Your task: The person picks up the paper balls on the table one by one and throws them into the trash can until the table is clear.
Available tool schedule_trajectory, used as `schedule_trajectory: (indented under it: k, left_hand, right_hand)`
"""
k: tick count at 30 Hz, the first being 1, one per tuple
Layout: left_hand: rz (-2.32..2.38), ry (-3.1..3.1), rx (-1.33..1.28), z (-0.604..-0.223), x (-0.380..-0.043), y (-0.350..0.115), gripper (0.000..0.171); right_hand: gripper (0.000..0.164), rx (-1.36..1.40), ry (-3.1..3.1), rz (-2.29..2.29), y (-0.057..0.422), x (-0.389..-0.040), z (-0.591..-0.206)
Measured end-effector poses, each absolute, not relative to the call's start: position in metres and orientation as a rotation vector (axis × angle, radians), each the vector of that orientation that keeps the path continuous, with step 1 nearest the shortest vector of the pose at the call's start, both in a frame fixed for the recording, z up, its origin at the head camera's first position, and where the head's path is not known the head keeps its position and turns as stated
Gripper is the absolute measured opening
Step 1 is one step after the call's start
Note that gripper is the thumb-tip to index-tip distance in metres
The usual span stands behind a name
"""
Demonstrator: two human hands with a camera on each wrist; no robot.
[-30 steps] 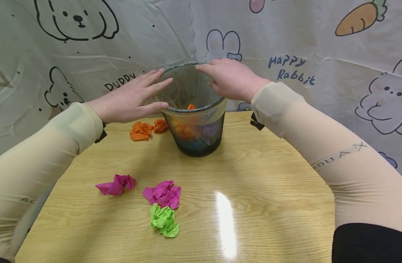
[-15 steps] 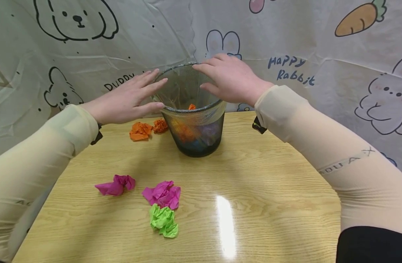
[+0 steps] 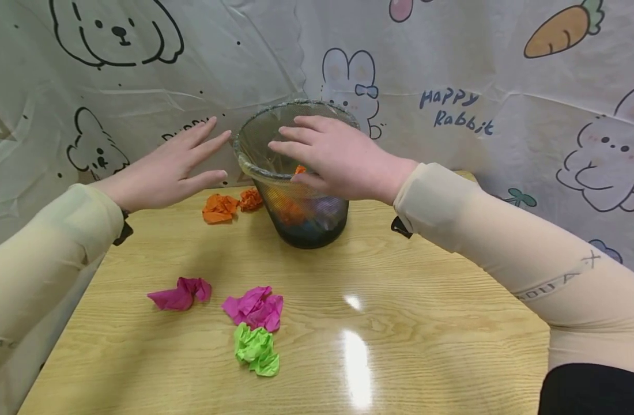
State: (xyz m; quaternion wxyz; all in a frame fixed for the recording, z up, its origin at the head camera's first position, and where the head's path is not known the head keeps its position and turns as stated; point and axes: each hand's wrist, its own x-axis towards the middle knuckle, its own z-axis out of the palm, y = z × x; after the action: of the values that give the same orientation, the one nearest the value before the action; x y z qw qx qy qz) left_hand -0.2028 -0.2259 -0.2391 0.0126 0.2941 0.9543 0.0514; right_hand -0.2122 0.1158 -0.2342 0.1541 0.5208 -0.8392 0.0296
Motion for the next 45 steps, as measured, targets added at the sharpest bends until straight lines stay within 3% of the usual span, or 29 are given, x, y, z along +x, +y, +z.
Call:
schedule_trajectory:
  k: [7, 12, 21, 32, 45]
  left_hand:
    - [0.153, 2.982, 0.88, -0.261, -0.188, -0.25, 0.078]
    - [0.157, 2.988, 0.879, -0.296, -0.173, -0.262, 0.079]
    - [0.177, 2.919, 0.887, -0.365, -0.142, -0.267, 0.076]
    - [0.181, 2.879, 1.017, -0.39, -0.13, -0.259, 0.075]
    - [0.224, 2.851, 1.017, -0.415, -0.118, -0.247, 0.076]
  right_hand:
    - [0.063, 1.646, -2.231, 0.083, 0.099, -0.19, -0.248]
    - [0.063, 1.754, -2.172, 0.039, 0.088, -0.17, -0.266]
    - [0.066, 1.929, -2.165, -0.074, 0.08, -0.139, -0.338]
    - [0.061, 2.185, -2.136, -0.185, 0.042, -0.099, -0.414]
    - [0.059, 2.257, -2.054, -0.37, 0.026, -0.08, -0.44]
